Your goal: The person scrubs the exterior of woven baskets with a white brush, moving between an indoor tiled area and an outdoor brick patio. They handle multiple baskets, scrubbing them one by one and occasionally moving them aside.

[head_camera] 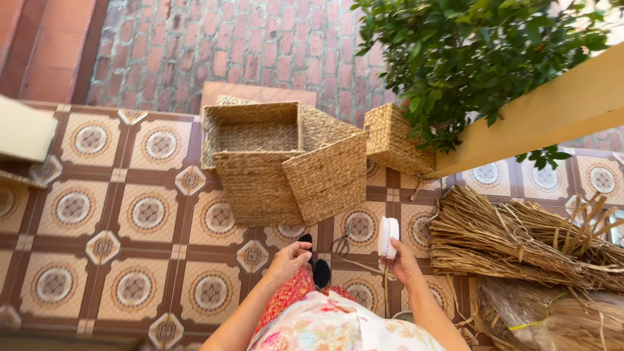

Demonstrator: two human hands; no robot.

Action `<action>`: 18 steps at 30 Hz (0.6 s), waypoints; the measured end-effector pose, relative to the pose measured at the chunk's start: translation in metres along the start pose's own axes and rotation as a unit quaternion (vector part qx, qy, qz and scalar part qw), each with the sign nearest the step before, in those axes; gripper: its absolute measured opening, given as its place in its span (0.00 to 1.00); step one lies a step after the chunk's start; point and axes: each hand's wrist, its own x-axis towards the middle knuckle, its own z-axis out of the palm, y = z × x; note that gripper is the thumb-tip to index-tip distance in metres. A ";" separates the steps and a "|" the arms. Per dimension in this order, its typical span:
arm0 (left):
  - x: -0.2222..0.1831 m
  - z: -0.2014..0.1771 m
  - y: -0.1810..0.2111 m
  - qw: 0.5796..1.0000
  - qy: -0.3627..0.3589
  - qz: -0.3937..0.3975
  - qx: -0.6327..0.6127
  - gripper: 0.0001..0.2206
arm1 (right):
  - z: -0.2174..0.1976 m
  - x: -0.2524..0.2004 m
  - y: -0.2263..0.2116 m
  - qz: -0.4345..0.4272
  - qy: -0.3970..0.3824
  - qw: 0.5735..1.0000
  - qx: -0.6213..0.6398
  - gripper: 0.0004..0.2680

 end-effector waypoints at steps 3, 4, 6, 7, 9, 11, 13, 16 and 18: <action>-0.025 -0.008 0.005 0.991 -0.044 0.089 -0.091 0.17 | 0.008 -0.003 0.009 -0.006 -0.018 0.999 0.039 0.18; -0.033 -0.013 0.010 0.990 -0.046 0.084 -0.102 0.17 | 0.012 -0.004 0.012 -0.011 -0.023 0.998 0.055 0.18; -0.043 -0.030 0.024 0.989 -0.049 0.075 -0.121 0.18 | 0.024 -0.007 0.019 -0.008 -0.049 0.996 0.078 0.20; -0.047 -0.039 0.033 0.991 -0.028 0.099 -0.089 0.18 | 0.029 -0.008 0.020 -0.007 -0.063 0.994 0.090 0.21; -0.053 -0.063 0.047 0.989 0.017 0.144 -0.020 0.18 | 0.044 -0.005 0.023 -0.014 -0.059 0.995 0.080 0.23; -0.056 -0.093 0.057 0.988 0.049 0.149 0.004 0.17 | 0.066 0.002 0.030 -0.027 -0.063 0.994 0.085 0.25; -0.065 -0.123 0.052 0.986 0.048 0.156 -0.009 0.17 | 0.091 0.007 0.038 -0.043 -0.069 0.991 0.105 0.27; -0.073 -0.184 0.030 0.984 0.009 0.165 -0.068 0.17 | 0.141 0.011 0.059 -0.048 -0.039 0.987 0.146 0.28; -0.089 -0.224 0.004 0.985 -0.001 0.150 -0.090 0.16 | 0.181 0.007 0.081 -0.051 -0.022 0.987 0.149 0.27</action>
